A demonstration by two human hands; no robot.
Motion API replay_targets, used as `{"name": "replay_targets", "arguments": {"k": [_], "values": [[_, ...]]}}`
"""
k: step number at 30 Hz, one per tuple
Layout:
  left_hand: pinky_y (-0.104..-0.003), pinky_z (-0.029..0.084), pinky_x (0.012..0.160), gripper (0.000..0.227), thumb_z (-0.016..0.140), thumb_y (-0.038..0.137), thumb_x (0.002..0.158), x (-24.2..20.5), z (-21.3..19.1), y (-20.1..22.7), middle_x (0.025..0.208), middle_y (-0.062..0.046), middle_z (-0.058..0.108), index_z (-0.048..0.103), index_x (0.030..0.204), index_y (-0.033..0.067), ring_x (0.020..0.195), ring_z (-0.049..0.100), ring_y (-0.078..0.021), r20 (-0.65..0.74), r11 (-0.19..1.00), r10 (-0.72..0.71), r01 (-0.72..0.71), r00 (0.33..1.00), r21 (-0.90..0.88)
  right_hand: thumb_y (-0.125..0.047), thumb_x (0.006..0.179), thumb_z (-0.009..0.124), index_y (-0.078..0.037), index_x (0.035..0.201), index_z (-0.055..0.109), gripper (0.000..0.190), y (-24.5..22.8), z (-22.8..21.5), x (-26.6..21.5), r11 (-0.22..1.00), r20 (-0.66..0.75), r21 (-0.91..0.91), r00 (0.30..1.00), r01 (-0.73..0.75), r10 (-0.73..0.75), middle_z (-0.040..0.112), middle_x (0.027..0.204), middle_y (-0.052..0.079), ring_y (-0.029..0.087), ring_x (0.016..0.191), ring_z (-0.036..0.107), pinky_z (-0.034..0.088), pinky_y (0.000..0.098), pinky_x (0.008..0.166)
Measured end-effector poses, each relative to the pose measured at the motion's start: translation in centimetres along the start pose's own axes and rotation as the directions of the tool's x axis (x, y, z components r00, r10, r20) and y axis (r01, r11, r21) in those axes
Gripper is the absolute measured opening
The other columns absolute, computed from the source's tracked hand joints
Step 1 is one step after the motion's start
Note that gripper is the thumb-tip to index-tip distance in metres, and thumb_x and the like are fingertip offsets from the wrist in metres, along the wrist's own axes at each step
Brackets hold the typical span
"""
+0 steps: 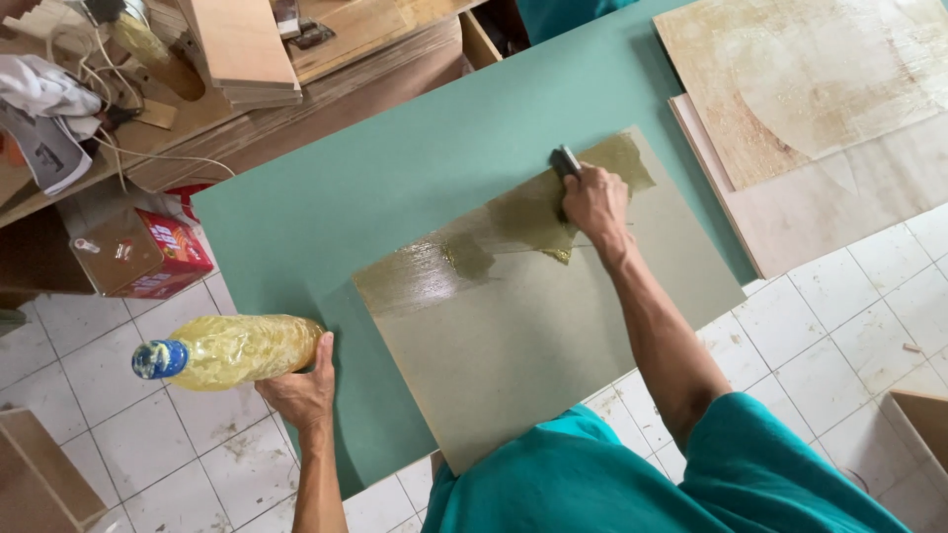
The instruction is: The person spreads a yellow liquid from a plastic bottle onto a rectangular board using a scraper, repeatedly smoothing the substance across the surface.
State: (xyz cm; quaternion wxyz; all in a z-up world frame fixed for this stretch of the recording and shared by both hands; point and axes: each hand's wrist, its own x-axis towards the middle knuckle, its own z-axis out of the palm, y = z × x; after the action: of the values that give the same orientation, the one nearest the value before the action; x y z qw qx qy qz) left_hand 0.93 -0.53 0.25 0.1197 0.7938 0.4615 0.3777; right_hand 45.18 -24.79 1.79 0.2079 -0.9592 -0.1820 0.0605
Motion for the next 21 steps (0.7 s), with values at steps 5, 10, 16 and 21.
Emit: {"name": "replay_targets", "arguments": {"k": [5,10,16,21], "values": [[-0.064,0.048,0.094,0.086,0.097,0.038,0.072,0.6,-1.1,1.2,0.115,-0.032,0.064,0.056,0.131,-0.0109,0.106,0.064,-0.0542,0.012,0.999,0.022,-0.022,1.000,-0.035,-0.036,0.088,0.065,-0.018,0.082,0.073,0.020,-3.8,-1.1,-1.0,0.948,0.077,0.318,0.997,-0.012,-0.014,0.069,0.071,0.008,0.033,0.077,0.072,0.054,0.0471,0.071],[-0.063,0.049,0.095,0.083,0.096,0.040,0.071,0.9,-1.5,1.3,0.112,-0.029,0.068,0.060,0.128,-0.0085,0.106,0.067,-0.0511,0.031,0.999,-0.005,0.007,1.000,-0.050,-0.028,0.092,0.065,-0.017,0.083,0.072,0.016,-4.1,-5.6,-3.7,0.814,-0.021,0.577,0.996,-0.063,0.092,0.067,0.065,0.003,0.019,0.066,0.070,0.055,0.0349,0.066],[-0.063,0.049,0.095,0.089,0.097,0.043,0.068,0.5,-0.8,0.6,0.117,-0.031,0.068,0.059,0.130,-0.0081,0.109,0.066,-0.0515,0.003,1.000,0.005,-0.005,1.000,-0.028,-0.014,0.095,0.060,-0.018,0.119,0.077,0.030,-0.6,-2.1,-5.0,0.895,-0.250,0.166,0.896,0.413,-0.367,0.074,0.105,0.014,0.044,0.097,0.067,0.056,0.0559,0.083],[-0.060,0.049,0.097,0.095,0.098,0.047,0.066,0.2,-0.2,-0.2,0.121,-0.031,0.065,0.058,0.132,-0.0075,0.112,0.064,-0.0514,0.012,0.999,-0.038,0.038,0.999,0.017,-0.017,0.079,0.065,-0.014,0.102,0.082,0.028,-2.9,-3.1,-8.3,0.875,0.052,0.179,0.883,0.451,-0.466,0.076,0.096,0.013,0.043,0.092,0.069,0.057,0.0541,0.085]]}}
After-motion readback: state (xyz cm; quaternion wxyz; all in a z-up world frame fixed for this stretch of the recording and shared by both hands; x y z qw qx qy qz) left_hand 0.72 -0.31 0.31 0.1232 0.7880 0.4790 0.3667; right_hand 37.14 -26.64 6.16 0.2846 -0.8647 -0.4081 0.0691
